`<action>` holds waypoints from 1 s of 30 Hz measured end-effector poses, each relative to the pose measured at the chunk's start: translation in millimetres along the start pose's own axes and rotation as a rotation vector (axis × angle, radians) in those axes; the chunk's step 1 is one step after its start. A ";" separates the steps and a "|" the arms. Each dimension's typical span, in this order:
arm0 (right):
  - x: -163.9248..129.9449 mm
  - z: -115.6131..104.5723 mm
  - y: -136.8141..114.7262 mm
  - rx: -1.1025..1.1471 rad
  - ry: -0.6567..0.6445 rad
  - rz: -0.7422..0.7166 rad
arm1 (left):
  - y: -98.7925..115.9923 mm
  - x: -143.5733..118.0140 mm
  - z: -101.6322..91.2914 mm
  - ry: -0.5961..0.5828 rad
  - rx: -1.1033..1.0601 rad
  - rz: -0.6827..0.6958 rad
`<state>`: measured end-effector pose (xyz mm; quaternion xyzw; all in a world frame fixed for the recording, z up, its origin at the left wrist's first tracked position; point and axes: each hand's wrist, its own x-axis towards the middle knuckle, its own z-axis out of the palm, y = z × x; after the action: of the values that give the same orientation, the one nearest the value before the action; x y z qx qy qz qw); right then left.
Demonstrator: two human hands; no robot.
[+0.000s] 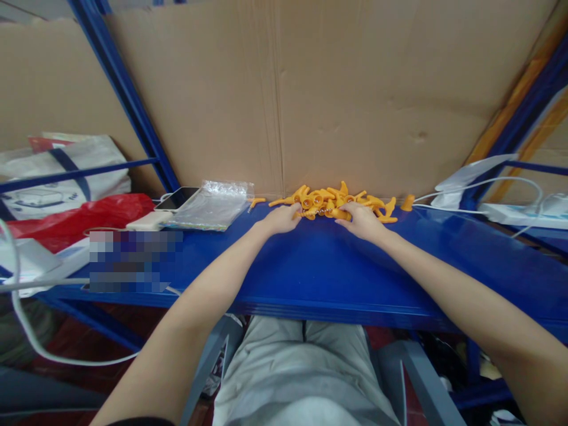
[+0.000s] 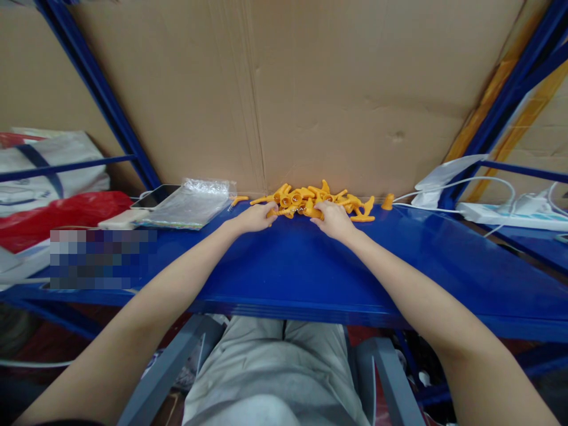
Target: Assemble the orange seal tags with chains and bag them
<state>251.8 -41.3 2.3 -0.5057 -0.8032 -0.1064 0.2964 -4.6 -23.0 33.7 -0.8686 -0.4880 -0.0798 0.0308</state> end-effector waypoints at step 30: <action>-0.9 -8.0 -9.2 0.199 0.060 -0.124 | 14.2 -4.2 2.0 0.278 -0.063 0.110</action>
<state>247.0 -50.0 9.4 -0.4198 -0.8303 -0.0593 0.3618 5.6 -33.6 31.4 -0.8751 -0.4281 -0.2129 0.0752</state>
